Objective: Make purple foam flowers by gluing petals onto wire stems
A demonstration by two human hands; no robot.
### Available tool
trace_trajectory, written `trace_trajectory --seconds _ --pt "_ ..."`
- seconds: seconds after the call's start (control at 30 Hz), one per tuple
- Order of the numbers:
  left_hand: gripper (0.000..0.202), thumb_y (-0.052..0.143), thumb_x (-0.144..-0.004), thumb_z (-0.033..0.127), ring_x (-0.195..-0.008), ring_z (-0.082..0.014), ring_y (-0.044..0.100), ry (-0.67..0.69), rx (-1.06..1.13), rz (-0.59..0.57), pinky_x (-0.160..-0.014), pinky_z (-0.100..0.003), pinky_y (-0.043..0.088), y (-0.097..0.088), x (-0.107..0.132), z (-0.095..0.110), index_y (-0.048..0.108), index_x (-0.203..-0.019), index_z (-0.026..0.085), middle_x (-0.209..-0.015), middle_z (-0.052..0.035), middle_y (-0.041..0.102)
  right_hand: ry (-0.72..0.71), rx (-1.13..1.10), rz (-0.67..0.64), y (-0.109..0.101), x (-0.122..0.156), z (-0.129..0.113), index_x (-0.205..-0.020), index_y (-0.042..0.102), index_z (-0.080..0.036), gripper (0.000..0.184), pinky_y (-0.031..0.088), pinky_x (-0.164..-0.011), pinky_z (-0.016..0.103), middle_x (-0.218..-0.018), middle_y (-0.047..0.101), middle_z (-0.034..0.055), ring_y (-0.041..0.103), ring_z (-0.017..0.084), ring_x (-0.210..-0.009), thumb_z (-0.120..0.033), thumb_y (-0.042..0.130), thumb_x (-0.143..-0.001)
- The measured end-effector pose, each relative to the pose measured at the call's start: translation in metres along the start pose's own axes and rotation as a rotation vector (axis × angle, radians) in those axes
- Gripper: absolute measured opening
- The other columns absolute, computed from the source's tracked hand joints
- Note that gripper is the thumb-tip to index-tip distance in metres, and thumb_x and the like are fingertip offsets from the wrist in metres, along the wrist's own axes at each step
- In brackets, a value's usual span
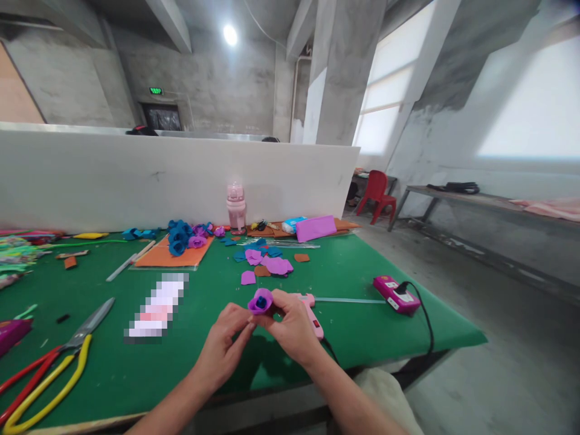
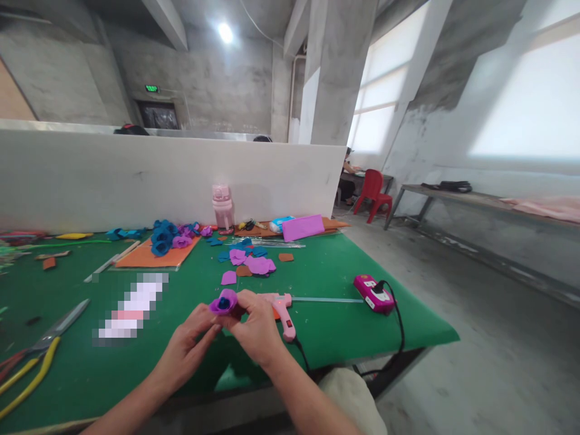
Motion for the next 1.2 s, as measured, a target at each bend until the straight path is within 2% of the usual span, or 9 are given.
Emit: trace_trajectory --seconds 0.1,0.33,1.2 --pt "0.022 0.044 -0.088 0.027 -0.08 -0.0158 0.054 0.015 -0.007 0.035 -0.073 -0.026 0.044 -0.0008 0.0012 0.0024 0.065 -0.088 0.018 -0.082 -0.0053 0.061 -0.025 0.04 0.025 -0.0015 0.0006 -0.0044 -0.075 0.064 -0.017 0.011 0.038 -0.06 0.022 -0.068 0.058 -0.0018 0.05 0.011 -0.064 -0.027 0.069 -0.073" --pt "0.018 0.046 -0.086 0.024 -0.058 -0.0108 0.053 -0.063 0.084 0.042 -0.056 -0.019 0.043 0.0034 0.0034 -0.0043 0.061 -0.078 0.016 -0.066 0.0001 0.059 -0.069 0.092 0.052 -0.0013 0.0026 -0.0099 -0.074 0.066 -0.018 0.01 0.039 -0.059 0.022 -0.066 0.06 -0.0016 0.053 0.012 -0.063 -0.027 0.069 -0.073" --pt "0.014 0.052 -0.078 0.019 -0.056 -0.0118 0.059 -0.12 0.158 0.035 -0.056 -0.02 0.045 0.0046 0.002 -0.0025 0.065 -0.079 0.016 -0.067 -0.0023 0.067 -0.043 0.041 0.085 -0.0042 0.0053 -0.0092 -0.079 0.069 -0.02 0.008 0.042 -0.06 0.023 -0.068 0.064 -0.001 0.056 0.012 -0.064 -0.026 0.068 -0.073"
Point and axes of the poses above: each hand's wrist, its own x-axis away from the middle knuckle, its own y-axis out of the palm, z = x × y, the point moved 7 cm from there along -x, towards the middle knuckle
